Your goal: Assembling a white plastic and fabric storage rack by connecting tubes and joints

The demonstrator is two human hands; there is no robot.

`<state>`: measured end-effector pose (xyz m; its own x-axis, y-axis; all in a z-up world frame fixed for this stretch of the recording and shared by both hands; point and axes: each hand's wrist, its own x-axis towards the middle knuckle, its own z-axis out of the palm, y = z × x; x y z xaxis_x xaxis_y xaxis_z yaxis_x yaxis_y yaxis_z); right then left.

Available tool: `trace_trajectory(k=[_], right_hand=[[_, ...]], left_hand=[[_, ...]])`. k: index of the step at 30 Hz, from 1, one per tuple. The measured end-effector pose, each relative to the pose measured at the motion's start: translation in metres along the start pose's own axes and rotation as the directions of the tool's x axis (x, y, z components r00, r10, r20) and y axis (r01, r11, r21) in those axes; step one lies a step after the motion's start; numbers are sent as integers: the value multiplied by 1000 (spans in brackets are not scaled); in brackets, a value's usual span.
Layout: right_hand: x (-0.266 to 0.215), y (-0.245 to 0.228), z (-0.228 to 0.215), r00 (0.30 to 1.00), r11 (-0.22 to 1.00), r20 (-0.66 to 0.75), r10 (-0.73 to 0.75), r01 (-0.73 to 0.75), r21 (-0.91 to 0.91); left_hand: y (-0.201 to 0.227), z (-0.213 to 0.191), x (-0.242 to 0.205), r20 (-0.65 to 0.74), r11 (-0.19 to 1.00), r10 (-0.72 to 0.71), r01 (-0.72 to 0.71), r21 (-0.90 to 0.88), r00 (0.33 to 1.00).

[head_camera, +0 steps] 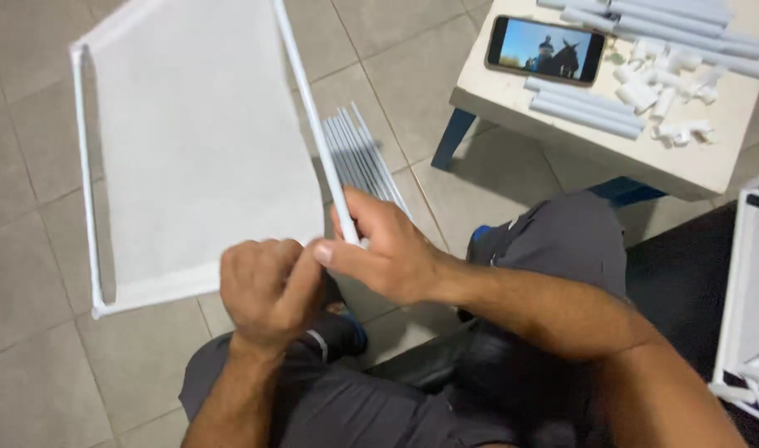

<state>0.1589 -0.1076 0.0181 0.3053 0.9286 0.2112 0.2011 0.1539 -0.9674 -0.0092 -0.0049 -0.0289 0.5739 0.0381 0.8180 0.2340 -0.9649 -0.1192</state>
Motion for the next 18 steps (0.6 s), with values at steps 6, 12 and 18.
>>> trace_trajectory(k=[6, 12, 18], right_hand=[[-24, 9, -12, 990, 987, 86, 109, -118, 109], [-25, 17, -27, 963, 992, 239, 128, -120, -48], [-11, 31, -36, 932, 947, 271, -242, 288, -144]], left_hand=[[26, -14, 33, 152, 970, 39, -1, -242, 988], [28, -16, 42, 329, 944, 18, 92, -316, 944], [27, -10, 44, 380, 905, -49, 202, -375, 924]])
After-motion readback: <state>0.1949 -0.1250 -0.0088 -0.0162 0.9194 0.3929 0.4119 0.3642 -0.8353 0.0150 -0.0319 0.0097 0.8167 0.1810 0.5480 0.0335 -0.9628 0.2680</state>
